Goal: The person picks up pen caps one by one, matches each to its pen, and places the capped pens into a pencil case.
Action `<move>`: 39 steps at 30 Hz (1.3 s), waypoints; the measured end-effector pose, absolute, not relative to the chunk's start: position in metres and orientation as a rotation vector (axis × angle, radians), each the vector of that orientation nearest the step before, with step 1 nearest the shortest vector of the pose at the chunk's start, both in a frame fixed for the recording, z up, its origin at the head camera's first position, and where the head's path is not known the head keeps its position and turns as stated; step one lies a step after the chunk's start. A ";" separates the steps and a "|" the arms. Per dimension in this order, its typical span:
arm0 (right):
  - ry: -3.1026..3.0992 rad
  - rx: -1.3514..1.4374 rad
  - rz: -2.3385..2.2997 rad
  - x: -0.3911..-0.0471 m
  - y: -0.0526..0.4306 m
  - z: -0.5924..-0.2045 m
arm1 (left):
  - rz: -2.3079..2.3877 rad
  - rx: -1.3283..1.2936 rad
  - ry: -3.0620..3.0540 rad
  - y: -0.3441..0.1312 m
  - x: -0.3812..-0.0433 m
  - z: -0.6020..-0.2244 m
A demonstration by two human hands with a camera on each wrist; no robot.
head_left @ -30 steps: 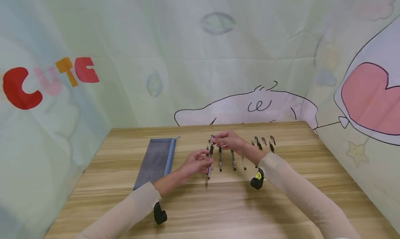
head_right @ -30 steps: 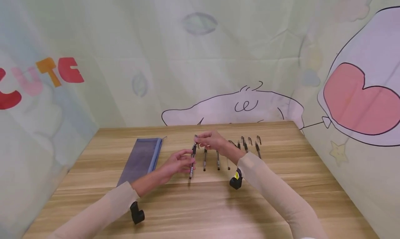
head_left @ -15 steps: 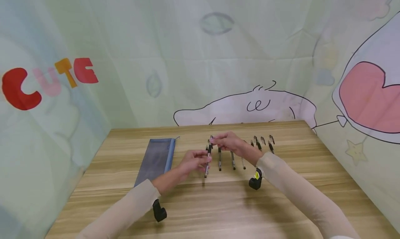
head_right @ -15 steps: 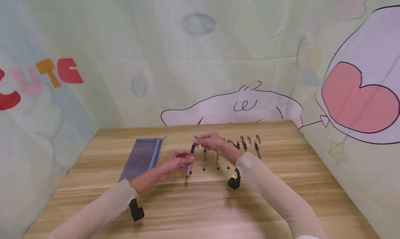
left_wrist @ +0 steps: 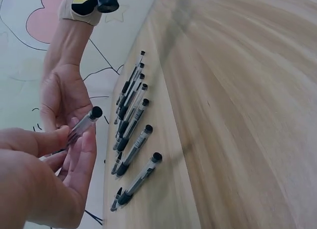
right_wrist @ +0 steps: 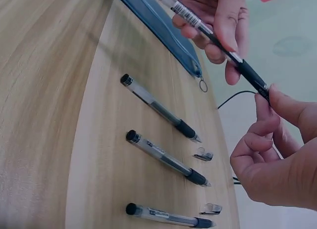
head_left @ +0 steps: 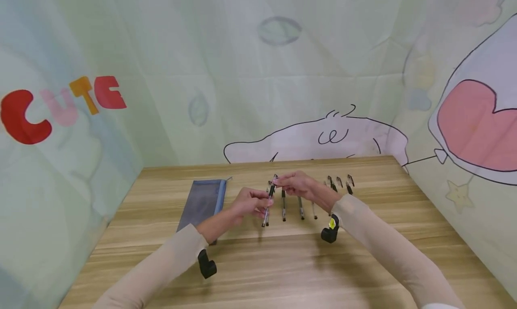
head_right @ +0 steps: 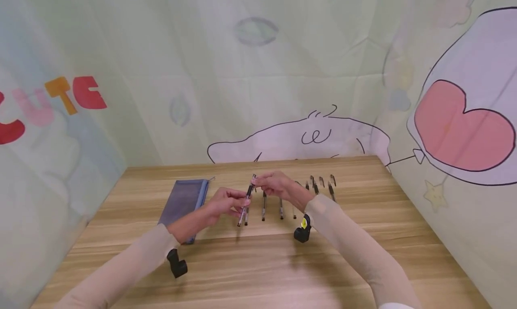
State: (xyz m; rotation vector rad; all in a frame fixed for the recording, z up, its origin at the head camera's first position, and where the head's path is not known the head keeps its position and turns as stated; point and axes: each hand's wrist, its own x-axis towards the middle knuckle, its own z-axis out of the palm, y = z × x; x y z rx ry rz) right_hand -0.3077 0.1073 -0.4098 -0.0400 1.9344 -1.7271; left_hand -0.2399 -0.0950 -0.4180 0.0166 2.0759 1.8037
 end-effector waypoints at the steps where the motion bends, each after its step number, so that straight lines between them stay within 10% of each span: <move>1: 1.931 -0.042 -1.729 -0.308 0.107 -0.409 | 1.799 0.013 2.082 -0.095 -0.240 -0.417; 39: 2.038 -0.145 -1.737 -0.307 0.105 -0.420 | 1.801 0.009 2.071 -0.093 -0.247 -0.417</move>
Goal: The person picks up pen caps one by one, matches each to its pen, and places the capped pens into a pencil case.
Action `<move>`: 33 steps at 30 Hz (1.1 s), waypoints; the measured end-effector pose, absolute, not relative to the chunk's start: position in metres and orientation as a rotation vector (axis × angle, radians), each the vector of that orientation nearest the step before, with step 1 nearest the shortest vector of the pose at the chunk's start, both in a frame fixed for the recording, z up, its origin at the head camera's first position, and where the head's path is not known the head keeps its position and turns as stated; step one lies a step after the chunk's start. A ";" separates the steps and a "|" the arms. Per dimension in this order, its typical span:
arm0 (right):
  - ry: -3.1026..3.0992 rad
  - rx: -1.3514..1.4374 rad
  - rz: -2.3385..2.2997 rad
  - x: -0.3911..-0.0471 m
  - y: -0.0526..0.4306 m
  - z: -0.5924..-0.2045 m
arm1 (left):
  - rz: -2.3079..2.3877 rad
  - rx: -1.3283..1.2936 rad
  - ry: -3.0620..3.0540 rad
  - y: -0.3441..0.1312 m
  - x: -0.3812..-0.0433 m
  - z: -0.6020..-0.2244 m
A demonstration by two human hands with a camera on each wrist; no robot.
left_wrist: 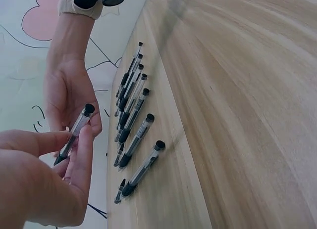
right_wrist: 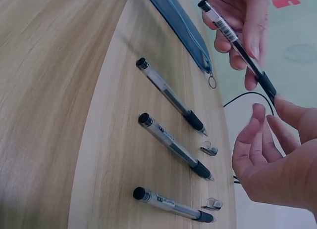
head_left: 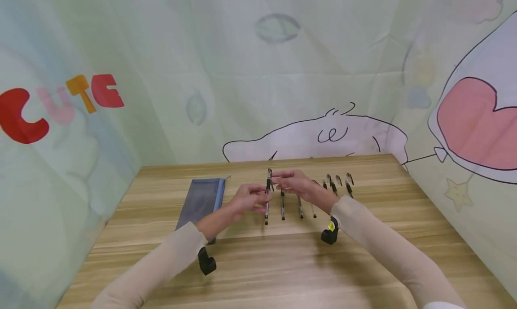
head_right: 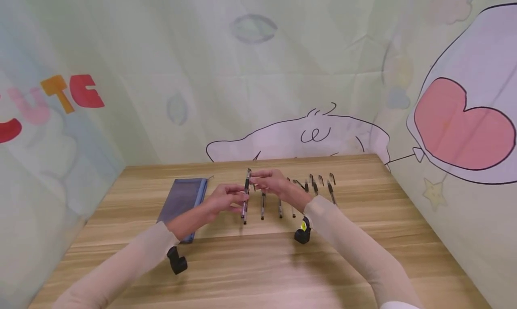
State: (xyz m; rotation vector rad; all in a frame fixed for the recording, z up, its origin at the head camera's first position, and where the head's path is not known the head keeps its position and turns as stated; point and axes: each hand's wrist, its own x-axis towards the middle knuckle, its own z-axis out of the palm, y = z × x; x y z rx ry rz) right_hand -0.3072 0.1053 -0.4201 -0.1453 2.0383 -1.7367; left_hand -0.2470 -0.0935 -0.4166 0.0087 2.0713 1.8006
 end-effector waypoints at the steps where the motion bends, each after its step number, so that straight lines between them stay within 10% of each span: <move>1: 2.041 -0.167 -1.726 -0.307 0.106 -0.421 | 1.798 0.004 2.076 -0.095 -0.247 -0.418; 33: 2.021 -0.187 -1.739 -0.296 0.142 -0.424 | 1.712 -0.208 2.249 -0.159 -0.260 -0.446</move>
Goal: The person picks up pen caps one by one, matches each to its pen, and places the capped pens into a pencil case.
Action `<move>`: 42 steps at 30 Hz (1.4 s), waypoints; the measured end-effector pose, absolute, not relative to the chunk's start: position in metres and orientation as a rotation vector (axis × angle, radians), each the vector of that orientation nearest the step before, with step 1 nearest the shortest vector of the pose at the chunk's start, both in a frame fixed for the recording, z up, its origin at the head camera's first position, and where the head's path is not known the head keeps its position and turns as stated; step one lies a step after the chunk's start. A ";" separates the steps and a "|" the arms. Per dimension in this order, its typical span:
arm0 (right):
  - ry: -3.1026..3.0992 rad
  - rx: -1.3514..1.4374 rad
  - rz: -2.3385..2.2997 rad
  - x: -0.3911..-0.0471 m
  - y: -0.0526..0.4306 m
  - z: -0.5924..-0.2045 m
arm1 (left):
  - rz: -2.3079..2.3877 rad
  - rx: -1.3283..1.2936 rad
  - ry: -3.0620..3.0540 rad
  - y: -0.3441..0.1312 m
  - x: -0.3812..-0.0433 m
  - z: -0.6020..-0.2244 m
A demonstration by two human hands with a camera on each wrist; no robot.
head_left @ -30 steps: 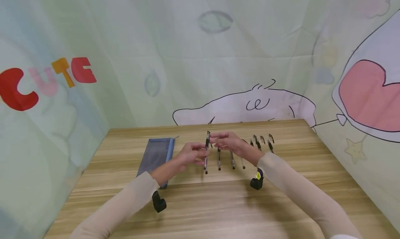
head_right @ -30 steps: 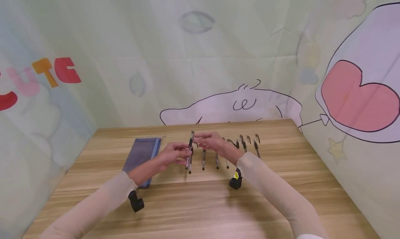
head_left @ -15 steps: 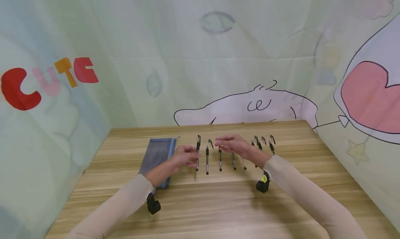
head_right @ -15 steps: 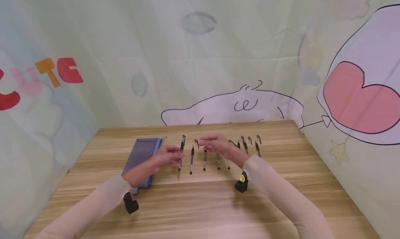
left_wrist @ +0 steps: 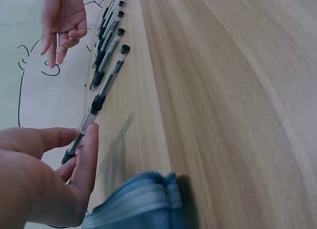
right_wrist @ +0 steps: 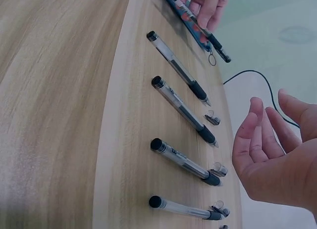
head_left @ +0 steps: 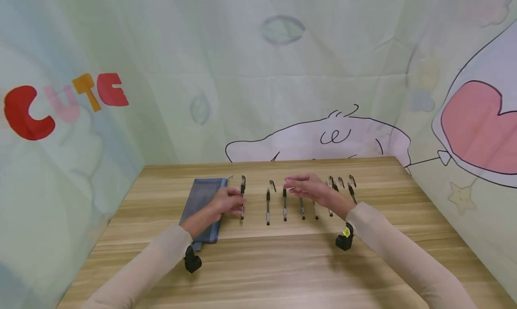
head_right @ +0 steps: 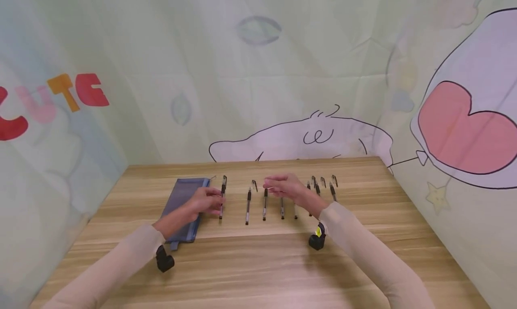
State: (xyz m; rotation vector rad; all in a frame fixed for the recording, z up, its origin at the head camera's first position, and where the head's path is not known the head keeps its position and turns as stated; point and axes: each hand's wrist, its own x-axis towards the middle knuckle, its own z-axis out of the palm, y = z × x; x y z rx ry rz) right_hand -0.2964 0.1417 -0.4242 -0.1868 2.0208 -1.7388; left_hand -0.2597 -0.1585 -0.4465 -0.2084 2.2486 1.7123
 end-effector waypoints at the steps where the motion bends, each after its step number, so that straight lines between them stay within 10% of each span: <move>1: 2.019 -0.188 -1.741 -0.296 0.142 -0.425 | 1.703 -0.216 2.261 -0.159 -0.260 -0.447; 42: 1.960 -0.153 -1.764 -0.302 0.158 -0.430 | 1.152 0.079 2.911 -0.152 -0.247 -0.457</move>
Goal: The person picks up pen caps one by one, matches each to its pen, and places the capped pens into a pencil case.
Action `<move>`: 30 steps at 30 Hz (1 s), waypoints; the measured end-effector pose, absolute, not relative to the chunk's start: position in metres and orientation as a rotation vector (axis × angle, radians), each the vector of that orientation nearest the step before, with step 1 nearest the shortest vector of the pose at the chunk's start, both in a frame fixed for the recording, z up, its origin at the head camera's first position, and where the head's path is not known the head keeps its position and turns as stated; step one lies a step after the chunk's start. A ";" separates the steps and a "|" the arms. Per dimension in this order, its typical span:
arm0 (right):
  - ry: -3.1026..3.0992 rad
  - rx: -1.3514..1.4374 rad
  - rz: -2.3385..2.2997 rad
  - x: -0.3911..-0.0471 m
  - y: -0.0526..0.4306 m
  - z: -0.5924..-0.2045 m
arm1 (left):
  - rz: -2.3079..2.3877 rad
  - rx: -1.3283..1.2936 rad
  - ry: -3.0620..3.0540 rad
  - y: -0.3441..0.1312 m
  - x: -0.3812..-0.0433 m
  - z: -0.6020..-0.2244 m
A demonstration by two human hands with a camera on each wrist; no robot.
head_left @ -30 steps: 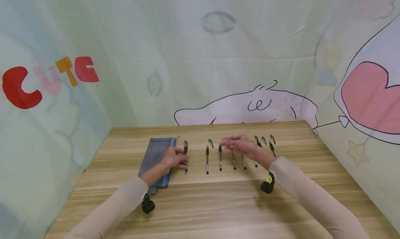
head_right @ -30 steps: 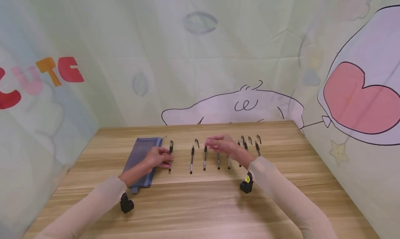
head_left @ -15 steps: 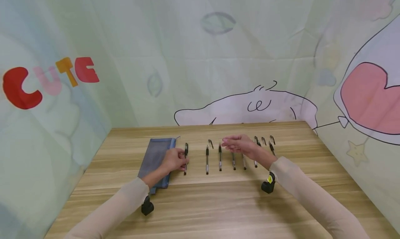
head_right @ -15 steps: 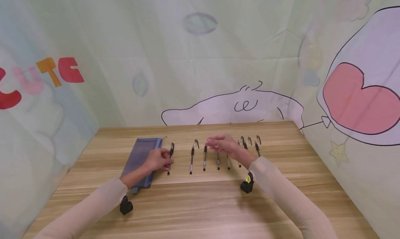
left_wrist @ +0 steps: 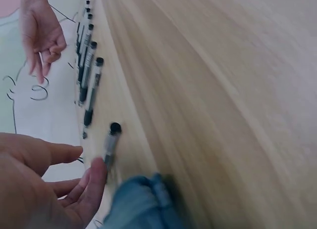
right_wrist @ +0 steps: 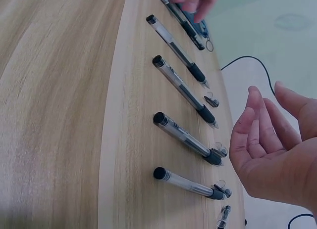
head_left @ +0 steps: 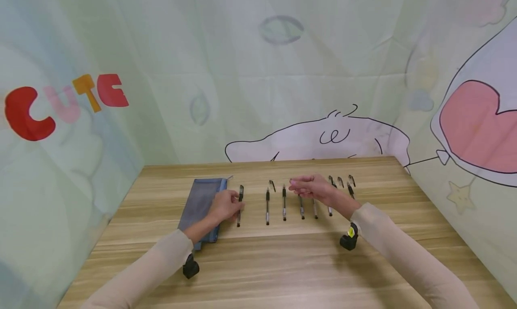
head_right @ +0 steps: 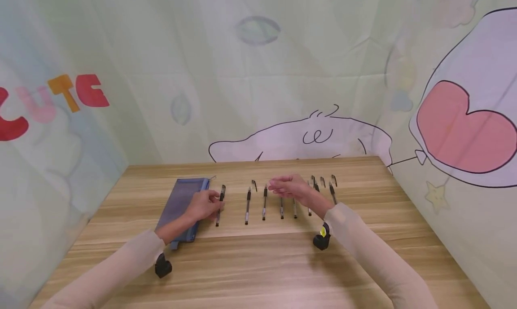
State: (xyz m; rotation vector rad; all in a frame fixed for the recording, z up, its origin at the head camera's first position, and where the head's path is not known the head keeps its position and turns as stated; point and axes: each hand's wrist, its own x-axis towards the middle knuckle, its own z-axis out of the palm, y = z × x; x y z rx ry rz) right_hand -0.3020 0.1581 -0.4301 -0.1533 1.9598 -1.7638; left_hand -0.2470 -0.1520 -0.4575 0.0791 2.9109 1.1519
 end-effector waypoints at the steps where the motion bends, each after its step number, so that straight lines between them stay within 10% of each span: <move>1: 1.962 -0.155 -1.760 -0.302 0.159 -0.430 | 1.118 0.108 2.956 -0.150 -0.246 -0.455; 30: 1.912 -0.164 -1.773 -0.301 0.168 -0.434 | 1.176 0.075 2.743 -0.081 -0.267 -0.459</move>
